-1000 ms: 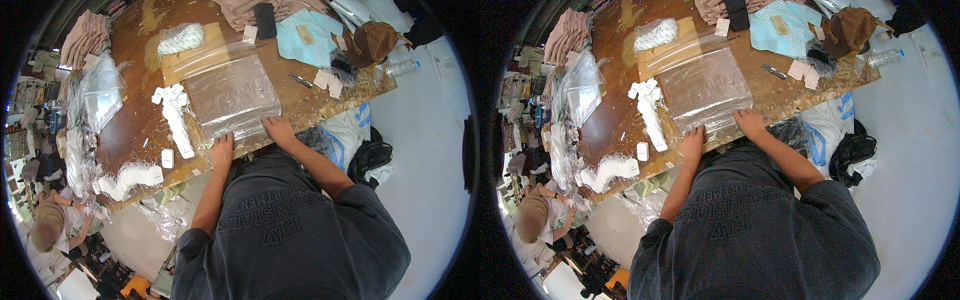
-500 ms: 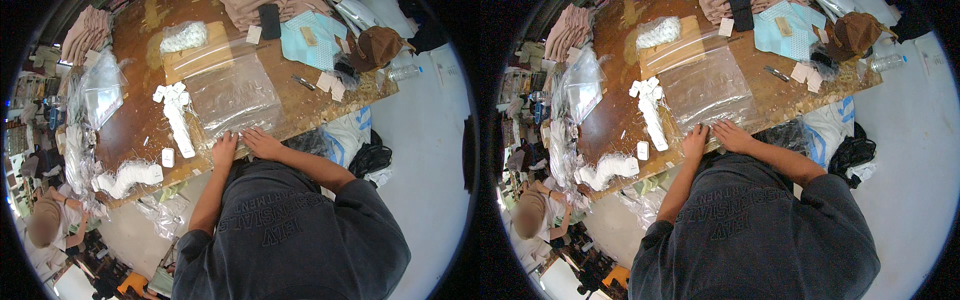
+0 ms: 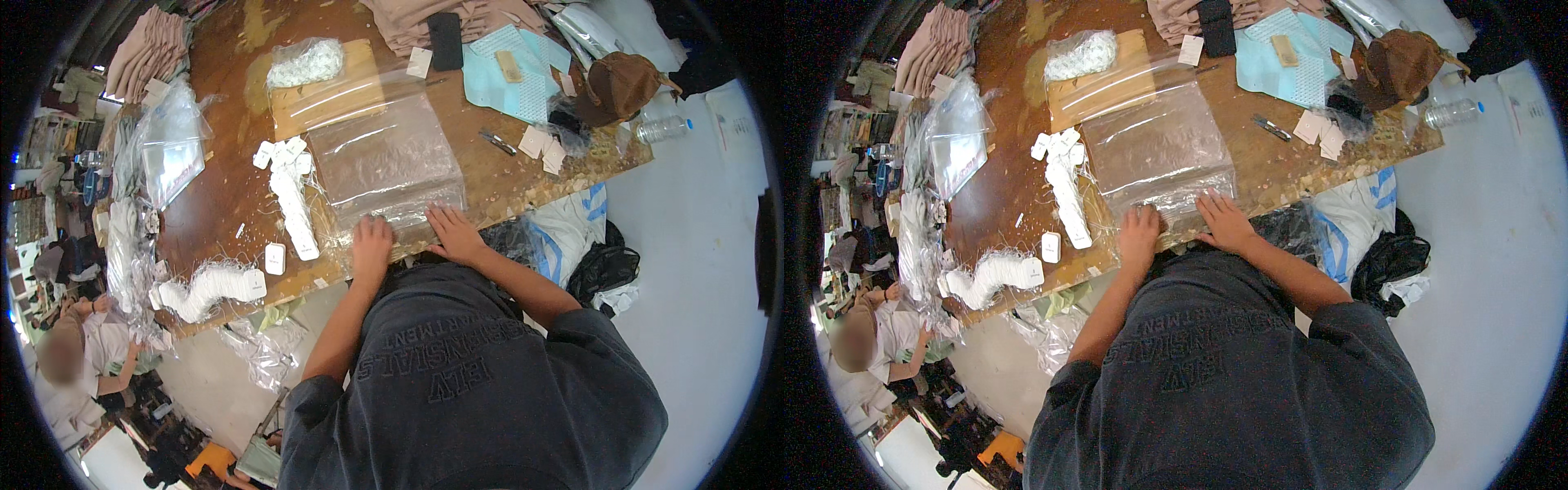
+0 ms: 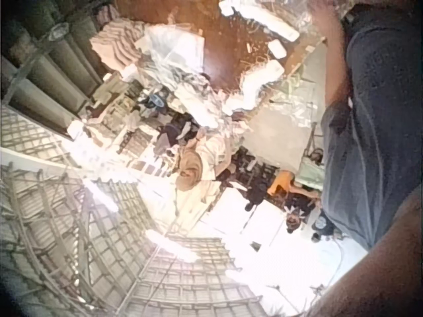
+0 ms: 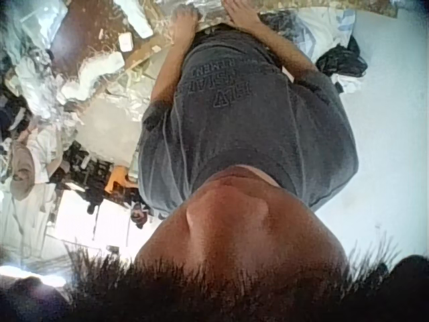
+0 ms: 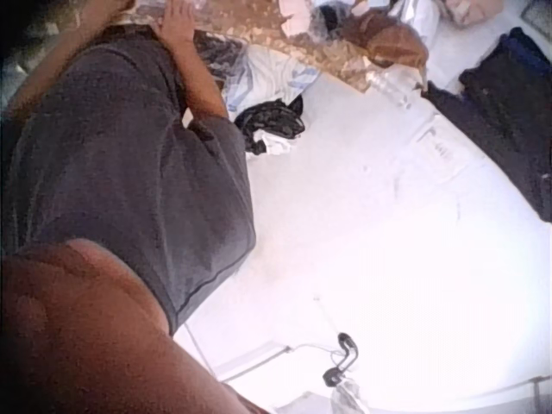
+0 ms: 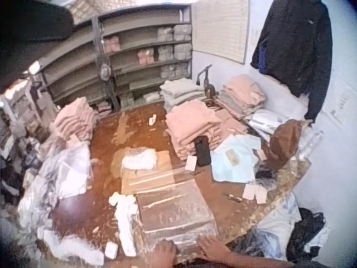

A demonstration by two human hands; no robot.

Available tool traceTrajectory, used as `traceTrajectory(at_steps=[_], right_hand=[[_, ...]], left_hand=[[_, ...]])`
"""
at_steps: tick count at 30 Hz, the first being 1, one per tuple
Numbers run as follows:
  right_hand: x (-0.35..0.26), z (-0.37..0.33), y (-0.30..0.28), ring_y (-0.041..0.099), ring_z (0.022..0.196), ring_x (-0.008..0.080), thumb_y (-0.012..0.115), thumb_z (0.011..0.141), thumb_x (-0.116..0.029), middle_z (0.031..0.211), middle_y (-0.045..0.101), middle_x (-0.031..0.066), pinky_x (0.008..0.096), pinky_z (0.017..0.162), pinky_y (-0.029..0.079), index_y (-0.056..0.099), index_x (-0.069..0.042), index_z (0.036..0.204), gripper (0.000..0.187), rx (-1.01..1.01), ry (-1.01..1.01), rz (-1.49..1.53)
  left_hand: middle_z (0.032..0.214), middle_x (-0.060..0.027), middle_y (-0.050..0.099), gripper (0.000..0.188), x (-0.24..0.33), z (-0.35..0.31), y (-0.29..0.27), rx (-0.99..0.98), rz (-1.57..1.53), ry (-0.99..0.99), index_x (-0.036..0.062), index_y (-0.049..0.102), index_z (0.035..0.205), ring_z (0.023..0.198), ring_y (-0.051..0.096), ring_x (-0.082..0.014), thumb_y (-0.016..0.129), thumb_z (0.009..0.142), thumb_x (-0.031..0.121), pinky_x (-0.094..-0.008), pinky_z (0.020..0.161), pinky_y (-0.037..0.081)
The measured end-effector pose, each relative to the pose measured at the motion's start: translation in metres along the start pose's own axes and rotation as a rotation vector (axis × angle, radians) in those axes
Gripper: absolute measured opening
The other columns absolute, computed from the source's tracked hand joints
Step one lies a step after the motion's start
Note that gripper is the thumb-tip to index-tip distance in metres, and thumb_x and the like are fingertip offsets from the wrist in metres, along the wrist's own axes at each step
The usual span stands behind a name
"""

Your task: The person assembles white rectangular tags by threading white strings through them and stacking them on a wooden table. They then place the assembled tags into a clear plastic bag.

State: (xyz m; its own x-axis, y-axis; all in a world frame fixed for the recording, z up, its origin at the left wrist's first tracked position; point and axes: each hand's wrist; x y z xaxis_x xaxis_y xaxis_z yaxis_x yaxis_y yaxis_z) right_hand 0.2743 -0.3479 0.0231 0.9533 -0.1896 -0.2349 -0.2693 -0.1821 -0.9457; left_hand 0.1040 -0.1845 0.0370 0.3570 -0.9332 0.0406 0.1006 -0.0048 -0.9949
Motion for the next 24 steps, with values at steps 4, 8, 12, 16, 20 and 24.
traceTrajectory(at_steps=[4,8,12,16,20,24], right_hand=[[0.001,0.000,-0.002,0.024,0.141,0.0373,0.050,0.090,-0.055,0.153,0.026,0.0194,0.0473,0.116,0.019,0.028,0.002,0.146,0.082,-0.028,0.004,-0.038],[-0.001,-0.002,-0.003,0.023,0.141,0.0372,0.050,0.090,-0.055,0.153,0.026,0.0201,0.0473,0.116,0.019,0.028,0.003,0.146,0.084,0.005,-0.009,-0.042],[0.001,-0.002,-0.002,0.023,0.142,0.0369,0.049,0.090,-0.055,0.153,0.025,0.0194,0.0467,0.116,0.018,0.028,0.002,0.146,0.083,0.005,-0.007,0.004],[0.001,-0.001,-0.004,0.023,0.141,0.0368,0.048,0.091,-0.055,0.153,0.026,0.0189,0.0465,0.116,0.019,0.029,0.002,0.146,0.081,0.037,-0.021,0.006],[-0.007,0.000,-0.008,0.026,0.140,0.0366,0.051,0.091,-0.053,0.151,0.029,0.0195,0.0471,0.115,0.021,0.037,0.002,0.141,0.076,0.095,0.018,-0.063],[-0.007,-0.003,-0.008,0.034,0.135,0.0361,0.052,0.092,-0.044,0.145,0.039,0.0195,0.0466,0.112,0.026,0.048,0.001,0.132,0.061,0.125,0.157,-0.031]], left_hand=[[0.143,-0.0162,0.042,0.056,0.027,0.000,0.016,-0.160,-0.160,0.270,-0.0038,0.045,0.134,0.135,0.035,-0.0370,0.054,0.091,0.029,-0.0504,0.112,0.029],[0.154,-0.0177,0.027,0.072,0.032,-0.002,0.035,-0.240,-0.322,0.145,-0.0054,0.034,0.142,0.142,0.023,-0.0387,0.047,0.095,0.048,-0.0504,0.115,0.022],[0.155,-0.0194,0.023,0.079,0.017,-0.015,0.035,-0.210,-0.257,-0.054,-0.0061,0.031,0.143,0.144,0.017,-0.0384,0.044,0.095,0.055,-0.0488,0.116,0.019],[0.156,-0.0240,0.018,0.083,0.007,-0.032,0.029,-0.307,-0.232,-0.200,-0.0055,0.026,0.146,0.145,0.017,-0.0388,0.047,0.093,0.054,-0.0496,0.115,0.021],[0.156,-0.0233,0.017,0.085,0.009,-0.036,0.032,-0.268,-0.176,-0.177,-0.0060,0.026,0.146,0.144,0.017,-0.0392,0.047,0.093,0.056,-0.0491,0.114,0.023],[0.156,-0.0226,0.017,0.088,0.010,-0.035,0.031,-0.255,-0.135,-0.167,-0.0062,0.025,0.146,0.144,0.018,-0.0398,0.047,0.092,0.059,-0.0481,0.114,0.025]])
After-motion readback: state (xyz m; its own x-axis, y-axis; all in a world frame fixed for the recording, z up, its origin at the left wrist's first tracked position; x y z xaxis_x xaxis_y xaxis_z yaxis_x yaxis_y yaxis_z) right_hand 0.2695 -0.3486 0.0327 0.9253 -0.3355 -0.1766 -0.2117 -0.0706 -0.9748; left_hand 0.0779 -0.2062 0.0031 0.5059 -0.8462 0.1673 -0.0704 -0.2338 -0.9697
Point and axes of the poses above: each hand's wrist, its own z-axis towards the middle knuckle, its own y-axis out of the palm, x = y × z
